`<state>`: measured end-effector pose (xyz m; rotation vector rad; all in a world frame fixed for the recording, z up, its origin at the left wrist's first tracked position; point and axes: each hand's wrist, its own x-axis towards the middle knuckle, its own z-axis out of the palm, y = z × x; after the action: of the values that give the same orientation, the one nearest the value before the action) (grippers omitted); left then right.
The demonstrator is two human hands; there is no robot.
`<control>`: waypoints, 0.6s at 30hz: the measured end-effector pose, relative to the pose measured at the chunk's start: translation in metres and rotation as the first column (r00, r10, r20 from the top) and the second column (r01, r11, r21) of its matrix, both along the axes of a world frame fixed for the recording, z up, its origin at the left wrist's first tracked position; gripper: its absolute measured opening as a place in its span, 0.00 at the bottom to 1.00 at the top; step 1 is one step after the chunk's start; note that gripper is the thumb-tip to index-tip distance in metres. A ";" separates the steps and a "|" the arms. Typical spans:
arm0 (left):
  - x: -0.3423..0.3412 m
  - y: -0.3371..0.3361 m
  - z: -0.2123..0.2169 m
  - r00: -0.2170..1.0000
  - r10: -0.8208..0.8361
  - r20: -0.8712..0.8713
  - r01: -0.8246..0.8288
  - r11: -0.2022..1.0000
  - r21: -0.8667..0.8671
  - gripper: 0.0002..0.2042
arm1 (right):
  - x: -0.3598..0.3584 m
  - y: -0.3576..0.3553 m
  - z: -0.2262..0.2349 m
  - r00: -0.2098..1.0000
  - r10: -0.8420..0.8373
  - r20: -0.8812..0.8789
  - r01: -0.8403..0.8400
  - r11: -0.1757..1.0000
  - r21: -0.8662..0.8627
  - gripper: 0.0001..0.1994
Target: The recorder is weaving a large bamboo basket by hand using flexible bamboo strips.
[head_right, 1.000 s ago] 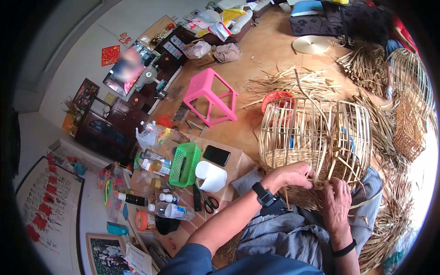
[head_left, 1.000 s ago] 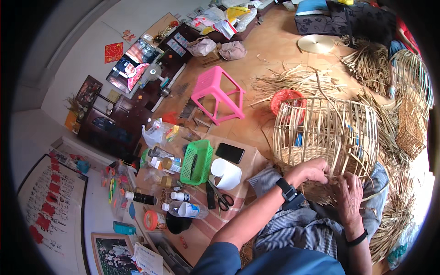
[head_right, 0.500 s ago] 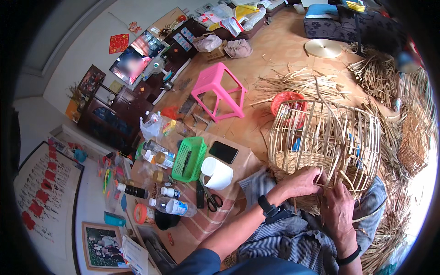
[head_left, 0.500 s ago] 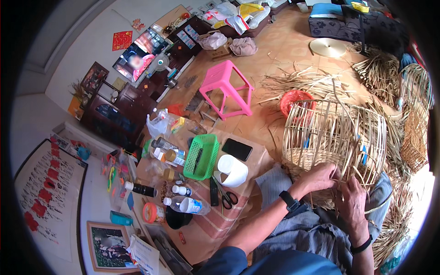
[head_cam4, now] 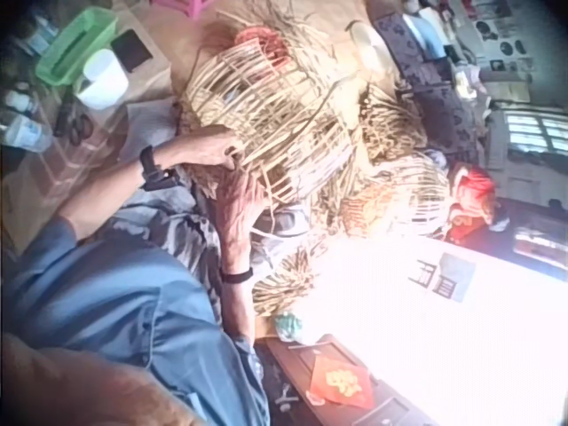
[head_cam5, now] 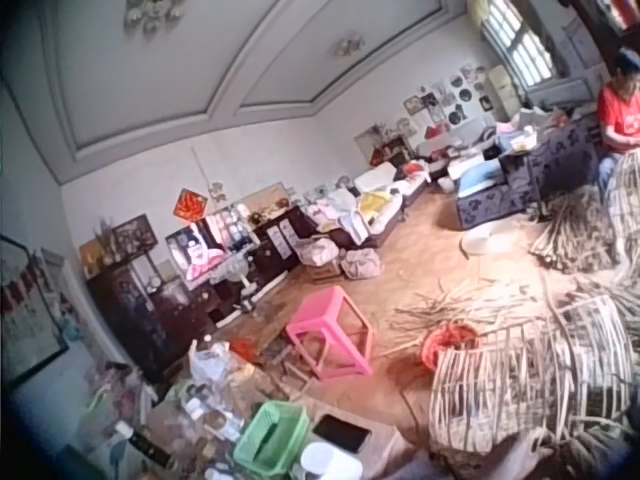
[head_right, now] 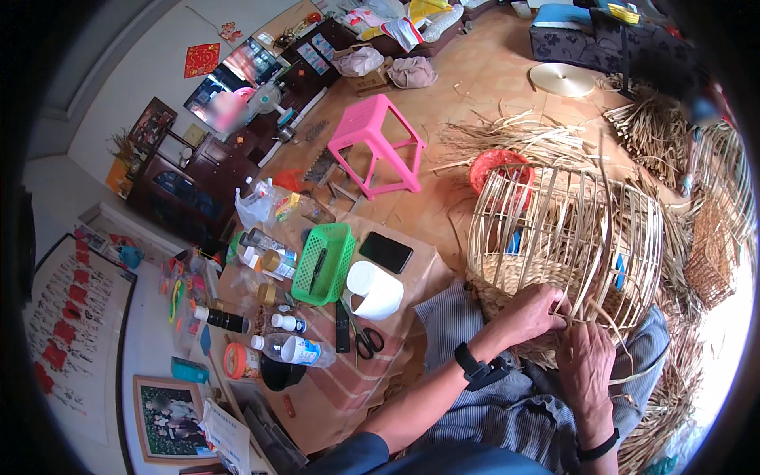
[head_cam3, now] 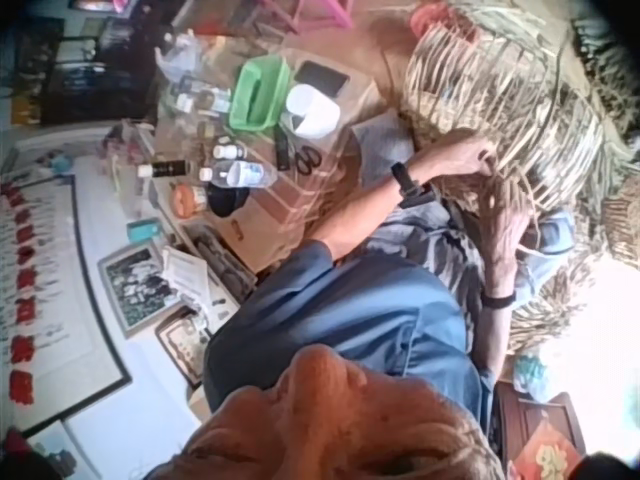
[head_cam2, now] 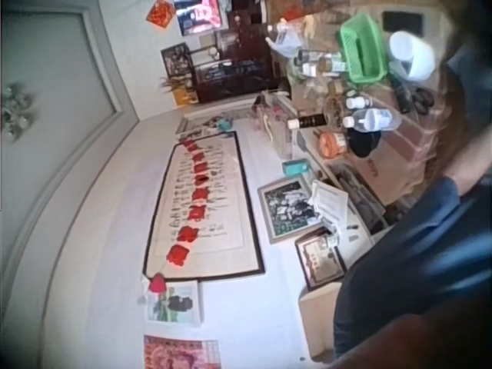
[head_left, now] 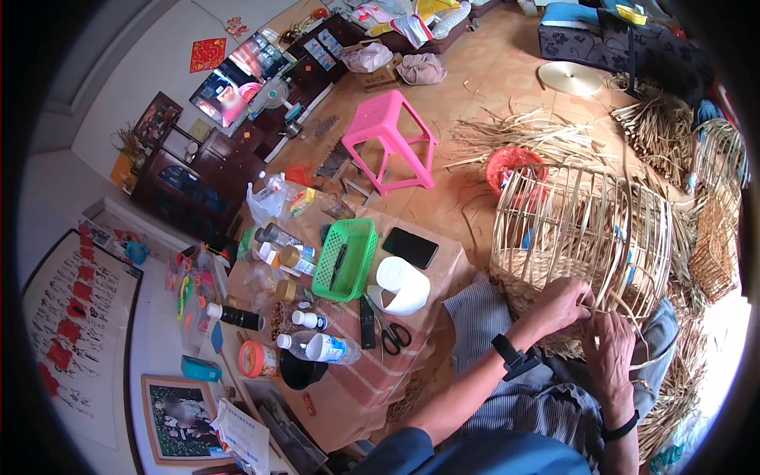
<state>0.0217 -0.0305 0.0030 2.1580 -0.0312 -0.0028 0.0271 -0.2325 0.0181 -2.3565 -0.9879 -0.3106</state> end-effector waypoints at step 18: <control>0.007 0.008 -0.013 0.996 -0.088 -0.022 0.088 0.996 0.027 0.13 | 0.002 -0.007 0.021 0.922 0.027 -0.385 -0.054 0.997 -0.059 0.14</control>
<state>0.0289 -0.0229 -0.0103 2.1826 -0.1145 -0.0772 0.0291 -0.2399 0.0392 -2.3295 -0.8640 0.2027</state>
